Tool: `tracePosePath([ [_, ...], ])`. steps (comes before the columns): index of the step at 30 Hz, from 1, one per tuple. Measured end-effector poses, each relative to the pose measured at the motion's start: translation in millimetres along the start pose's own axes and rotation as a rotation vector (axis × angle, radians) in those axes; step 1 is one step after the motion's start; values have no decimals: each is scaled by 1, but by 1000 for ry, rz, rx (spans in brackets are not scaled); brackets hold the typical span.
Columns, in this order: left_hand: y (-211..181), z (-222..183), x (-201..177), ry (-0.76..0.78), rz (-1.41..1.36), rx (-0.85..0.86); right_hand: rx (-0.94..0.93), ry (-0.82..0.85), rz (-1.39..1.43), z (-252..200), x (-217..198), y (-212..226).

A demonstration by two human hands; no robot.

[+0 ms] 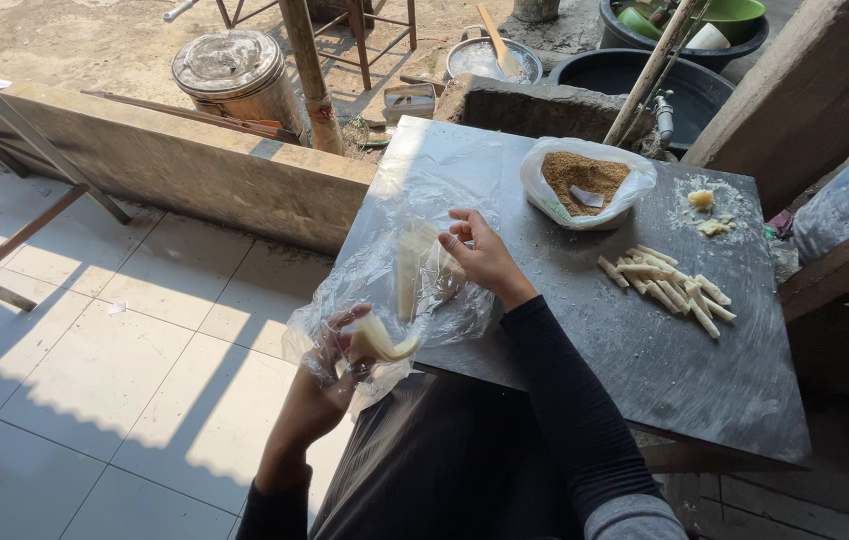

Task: The person scoops a granular filling onto small triangle-shaped dough wrappers using a spoon and rolls them into thin cylinders.

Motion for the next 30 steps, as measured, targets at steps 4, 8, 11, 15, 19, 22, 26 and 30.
tracePosePath([
  [4,-12,-30,-32,9,197,-167,103,11,351,12,-13,-29],
  [8,1,-55,-60,-86,166,-354,132,33,307,7,-29,-24],
  [11,25,-62,-78,-128,-125,-316,117,110,80,-2,-28,-4],
  [15,56,-58,-66,-107,-672,-240,77,106,-261,-8,-13,20],
  [19,55,-53,-30,-7,-752,-139,90,75,-276,-15,-2,43],
  [22,53,-39,-24,-4,-727,-57,12,55,-276,-22,6,60],
  [26,55,-21,-17,27,-654,-7,60,158,-161,-26,13,75],
  [30,45,22,-13,126,-601,6,72,217,-48,-25,19,68],
])
Point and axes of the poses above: each hand's wrist, its own z-axis towards the middle knuckle, its own x-axis out of the palm, y = z × x, the point moved 1 cm from there along z, towards the middle knuckle, and after that the axes turned 6 degrees about y, right-handed, at the moved point
